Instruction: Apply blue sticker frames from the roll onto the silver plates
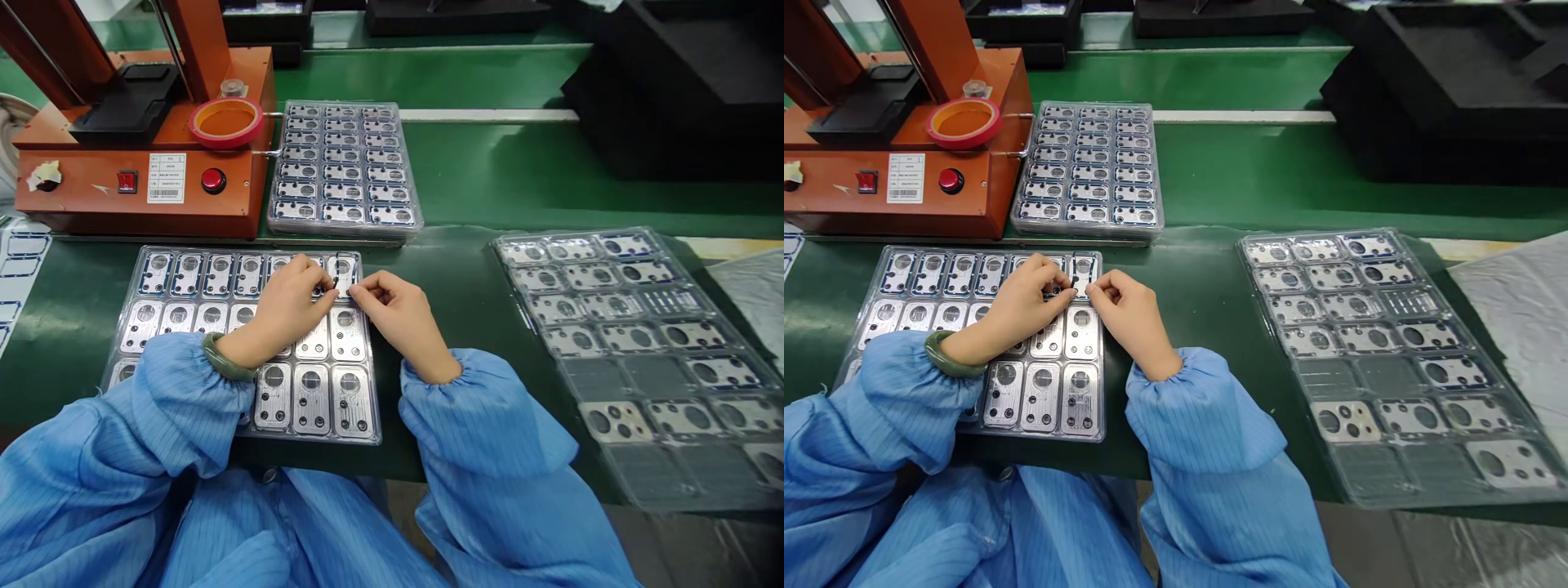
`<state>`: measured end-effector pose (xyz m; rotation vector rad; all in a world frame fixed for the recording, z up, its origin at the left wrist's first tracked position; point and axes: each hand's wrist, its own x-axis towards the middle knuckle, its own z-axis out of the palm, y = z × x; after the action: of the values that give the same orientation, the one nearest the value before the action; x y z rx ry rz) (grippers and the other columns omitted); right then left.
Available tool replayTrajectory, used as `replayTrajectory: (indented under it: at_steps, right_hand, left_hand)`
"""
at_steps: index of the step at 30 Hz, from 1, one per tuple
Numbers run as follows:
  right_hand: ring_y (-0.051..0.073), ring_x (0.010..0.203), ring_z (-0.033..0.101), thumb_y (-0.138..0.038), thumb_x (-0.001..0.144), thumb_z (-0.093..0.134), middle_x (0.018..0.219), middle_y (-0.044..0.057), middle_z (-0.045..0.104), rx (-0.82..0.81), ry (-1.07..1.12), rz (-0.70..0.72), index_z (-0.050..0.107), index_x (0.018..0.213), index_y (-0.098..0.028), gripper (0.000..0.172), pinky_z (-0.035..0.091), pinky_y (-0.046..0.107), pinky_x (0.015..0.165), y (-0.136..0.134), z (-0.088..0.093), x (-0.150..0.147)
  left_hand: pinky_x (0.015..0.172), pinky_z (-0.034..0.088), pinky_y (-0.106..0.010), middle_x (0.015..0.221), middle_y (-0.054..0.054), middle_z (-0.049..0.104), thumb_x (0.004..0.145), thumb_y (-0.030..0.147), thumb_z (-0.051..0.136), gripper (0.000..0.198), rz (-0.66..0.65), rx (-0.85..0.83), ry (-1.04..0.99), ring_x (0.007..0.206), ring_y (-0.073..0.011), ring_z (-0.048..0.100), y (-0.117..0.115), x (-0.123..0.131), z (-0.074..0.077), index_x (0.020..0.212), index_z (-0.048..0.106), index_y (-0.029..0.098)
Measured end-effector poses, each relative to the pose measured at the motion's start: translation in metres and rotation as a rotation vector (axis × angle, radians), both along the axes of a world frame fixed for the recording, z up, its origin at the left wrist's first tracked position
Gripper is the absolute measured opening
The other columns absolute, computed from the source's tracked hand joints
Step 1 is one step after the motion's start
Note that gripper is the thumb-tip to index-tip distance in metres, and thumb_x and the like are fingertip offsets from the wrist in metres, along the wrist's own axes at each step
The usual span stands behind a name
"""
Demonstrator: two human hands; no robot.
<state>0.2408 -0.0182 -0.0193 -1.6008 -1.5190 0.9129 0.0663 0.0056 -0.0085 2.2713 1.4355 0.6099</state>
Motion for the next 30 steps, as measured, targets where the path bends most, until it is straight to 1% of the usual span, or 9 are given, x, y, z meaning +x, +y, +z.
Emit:
replayTrajectory:
  at_steps: [8,11,15,20,26,30]
  right_hand:
    - [0.014,0.062,0.052,-0.036,0.08,0.06,0.065,-0.002,0.06,0.012,-0.011,0.009,0.063,0.072,-0.021,0.018,0.038,0.028,0.061,-0.0001,-0.0003,0.0003]
    - [0.014,0.061,0.052,-0.035,0.081,0.059,0.065,-0.001,0.061,0.021,-0.047,0.021,0.063,0.072,-0.021,0.017,0.038,0.028,0.062,-0.0004,0.0007,0.0007]
    - [0.014,0.062,0.052,-0.032,0.081,0.058,0.065,-0.001,0.06,0.057,-0.115,0.057,0.063,0.072,-0.021,0.015,0.038,0.028,0.063,-0.0014,0.0023,0.0024]
    - [0.014,0.062,0.052,-0.031,0.08,0.059,0.066,-0.002,0.062,0.028,-0.12,0.087,0.061,0.07,-0.022,0.014,0.037,0.028,0.062,0.0,0.0024,0.0038]
    - [0.016,0.065,0.053,-0.035,0.078,0.058,0.068,-0.001,0.062,-0.022,-0.107,0.079,0.061,0.07,-0.022,0.016,0.038,0.029,0.065,0.0023,-0.0005,0.0048]
    - [0.017,0.064,0.055,-0.039,0.078,0.057,0.066,-0.001,0.062,0.017,-0.123,0.06,0.061,0.07,-0.022,0.02,0.039,0.029,0.063,0.0035,-0.0031,0.0054]
  left_hand:
    - [0.075,0.046,-0.035,0.091,-0.005,0.058,0.085,0.025,0.059,0.008,0.015,-0.017,-0.003,0.08,-0.0184,0.057,0.001,0.0005,0.0003,0.081,0.062,0.019]
    - [0.074,0.046,-0.035,0.092,-0.005,0.057,0.085,0.025,0.059,0.007,0.011,-0.015,0.01,0.079,-0.0181,0.057,0.0014,0.0008,0.0005,0.082,0.062,0.019]
    - [0.076,0.046,-0.036,0.093,-0.006,0.057,0.085,0.026,0.059,0.007,0.011,-0.02,0.025,0.082,-0.0194,0.057,0.0018,0.0007,-0.0004,0.083,0.062,0.019]
    - [0.079,0.047,-0.036,0.095,-0.006,0.056,0.085,0.027,0.058,0.008,0.01,-0.001,0.038,0.086,-0.0203,0.057,0.0028,0.0007,-0.0026,0.085,0.062,0.02]
    - [0.082,0.047,-0.037,0.096,-0.006,0.056,0.085,0.025,0.056,0.008,0.025,-0.001,0.035,0.09,-0.0221,0.058,0.0017,0.0031,-0.004,0.085,0.062,0.02]
    - [0.083,0.047,-0.038,0.095,-0.006,0.057,0.085,0.026,0.057,0.008,0.041,-0.006,0.009,0.092,-0.0228,0.058,0.0023,0.0046,-0.0091,0.084,0.062,0.02]
